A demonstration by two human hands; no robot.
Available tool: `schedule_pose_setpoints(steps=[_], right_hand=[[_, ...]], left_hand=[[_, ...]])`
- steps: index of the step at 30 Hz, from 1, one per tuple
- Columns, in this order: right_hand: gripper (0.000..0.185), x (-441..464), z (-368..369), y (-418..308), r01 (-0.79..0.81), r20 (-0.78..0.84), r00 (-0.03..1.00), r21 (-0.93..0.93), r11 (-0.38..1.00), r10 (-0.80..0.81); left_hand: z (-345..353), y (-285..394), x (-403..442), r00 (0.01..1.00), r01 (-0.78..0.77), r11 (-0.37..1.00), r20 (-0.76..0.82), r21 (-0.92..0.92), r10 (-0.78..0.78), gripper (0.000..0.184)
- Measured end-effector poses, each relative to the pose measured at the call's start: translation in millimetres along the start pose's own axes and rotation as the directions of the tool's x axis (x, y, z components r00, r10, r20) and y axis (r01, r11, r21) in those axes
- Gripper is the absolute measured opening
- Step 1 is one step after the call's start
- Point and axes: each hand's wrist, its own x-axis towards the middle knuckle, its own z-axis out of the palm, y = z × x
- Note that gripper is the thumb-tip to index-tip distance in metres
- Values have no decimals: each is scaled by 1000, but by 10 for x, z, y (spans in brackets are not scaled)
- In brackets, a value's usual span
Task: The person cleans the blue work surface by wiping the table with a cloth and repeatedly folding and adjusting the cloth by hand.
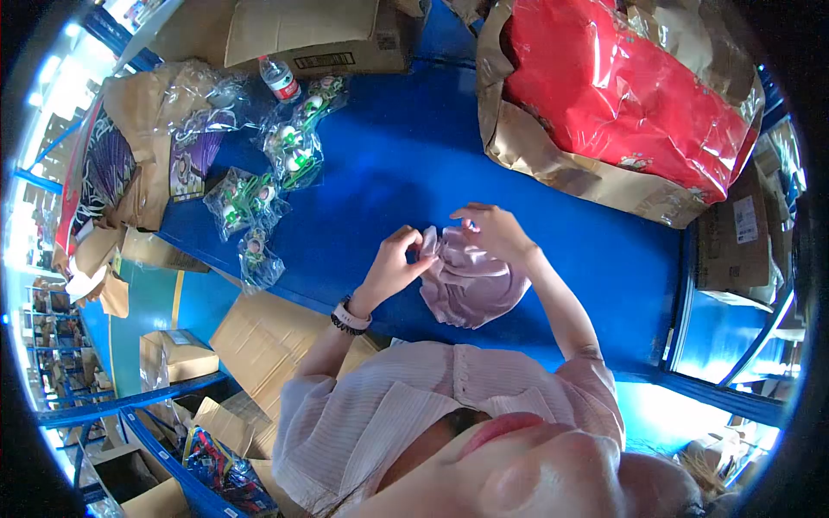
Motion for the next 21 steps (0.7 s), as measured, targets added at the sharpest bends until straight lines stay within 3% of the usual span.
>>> schedule_pose_setpoints(steps=[5, 7, 11, 15, 18, 20, 21], right_hand=[[25, -276, -588, -155, 135, -346, 935, 156, 978, -74], [22, -395, -819, -242, 152, -462, 887, 298, 942, 3], [21, -633, -1133, -393, 191, -590, 806, 336, 922, 48], [21, -872, -1351, -609, 251, -673, 739, 315, 915, 28], [20, -1114, -1471, -676, 293, -690, 724, 317, 902, 8], [22, -1219, -1518, -691, 468, -715, 699, 448, 762, -9], [22, -1208, -1537, -697, 469, -715, 699, 448, 761, -9]], left_hand=[[-257, 180, 163, 983, 178, 974, 61, -141, -171, 25], [-369, 267, 239, 986, 167, 950, 54, -263, -158, 26], [-587, 531, 354, 991, 52, 918, -94, -393, -97, 28], [-968, 822, 341, 997, -47, 991, 57, -129, 55, 29], [-1179, 1077, 198, 999, -3, 972, 46, -235, 14, 31], [-1314, 1182, 101, 993, -95, 902, 28, -420, 118, 35], [-1326, 1199, 112, 993, -95, 903, 28, -419, 117, 35]])
